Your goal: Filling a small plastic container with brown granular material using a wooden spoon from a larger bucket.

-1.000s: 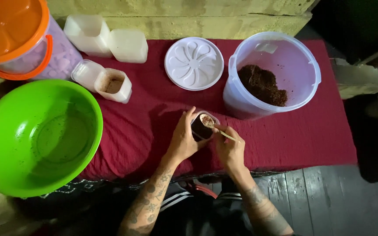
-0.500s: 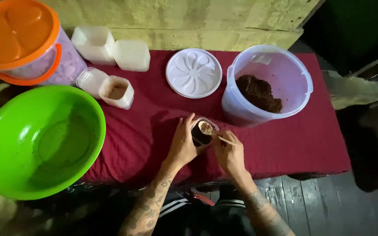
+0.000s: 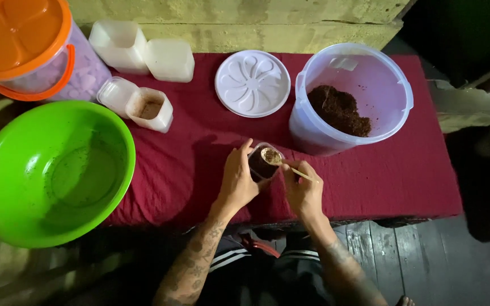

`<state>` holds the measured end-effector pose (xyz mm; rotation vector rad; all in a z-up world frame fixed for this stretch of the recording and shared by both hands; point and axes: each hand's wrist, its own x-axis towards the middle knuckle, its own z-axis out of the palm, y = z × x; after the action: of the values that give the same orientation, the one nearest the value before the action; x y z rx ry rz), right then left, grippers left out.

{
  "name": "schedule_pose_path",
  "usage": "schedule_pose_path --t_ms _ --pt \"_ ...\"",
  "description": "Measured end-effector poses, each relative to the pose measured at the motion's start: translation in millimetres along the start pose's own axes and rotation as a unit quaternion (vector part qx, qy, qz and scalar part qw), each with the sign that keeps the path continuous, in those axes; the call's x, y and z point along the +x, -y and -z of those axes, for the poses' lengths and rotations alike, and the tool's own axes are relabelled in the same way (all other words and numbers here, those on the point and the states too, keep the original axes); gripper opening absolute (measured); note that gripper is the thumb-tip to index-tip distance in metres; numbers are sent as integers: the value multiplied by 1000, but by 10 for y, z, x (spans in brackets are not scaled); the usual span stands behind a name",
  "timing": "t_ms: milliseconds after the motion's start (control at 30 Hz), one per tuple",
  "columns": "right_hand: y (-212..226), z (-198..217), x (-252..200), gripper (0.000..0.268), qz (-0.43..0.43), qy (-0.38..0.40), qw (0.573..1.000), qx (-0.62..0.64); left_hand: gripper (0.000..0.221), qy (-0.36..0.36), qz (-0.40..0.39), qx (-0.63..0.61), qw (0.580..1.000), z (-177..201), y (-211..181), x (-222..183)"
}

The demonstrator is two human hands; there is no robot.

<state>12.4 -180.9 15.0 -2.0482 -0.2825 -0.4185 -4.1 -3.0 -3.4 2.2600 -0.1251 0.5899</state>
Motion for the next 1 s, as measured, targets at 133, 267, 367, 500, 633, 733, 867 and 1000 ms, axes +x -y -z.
schedule_pose_path --t_ms 133,267,367,500,633,733,867,1000 --pt "-14 -167 -6 3 22 8 999 24 119 -4 -2 6 1000 -31 70 0" --pt "57 -60 36 2 30 53 998 -3 118 38 4 -41 998 48 69 47" --pt "159 77 98 5 5 48 999 0 118 54 3 -65 996 101 30 94" --pt "158 92 78 13 -24 43 999 10 121 37 -8 -32 999 157 -81 144" --pt "-122 -73 -5 5 16 32 999 13 113 31 -22 -48 998 88 27 103" --pt "25 9 54 5 19 46 999 12 111 26 -30 -75 996 135 -25 120" --pt "191 71 96 10 -10 38 998 42 109 32 -12 -94 995 175 -74 156" --pt "-152 -179 -51 4 39 42 998 20 116 11 -3 -53 999 28 51 55"
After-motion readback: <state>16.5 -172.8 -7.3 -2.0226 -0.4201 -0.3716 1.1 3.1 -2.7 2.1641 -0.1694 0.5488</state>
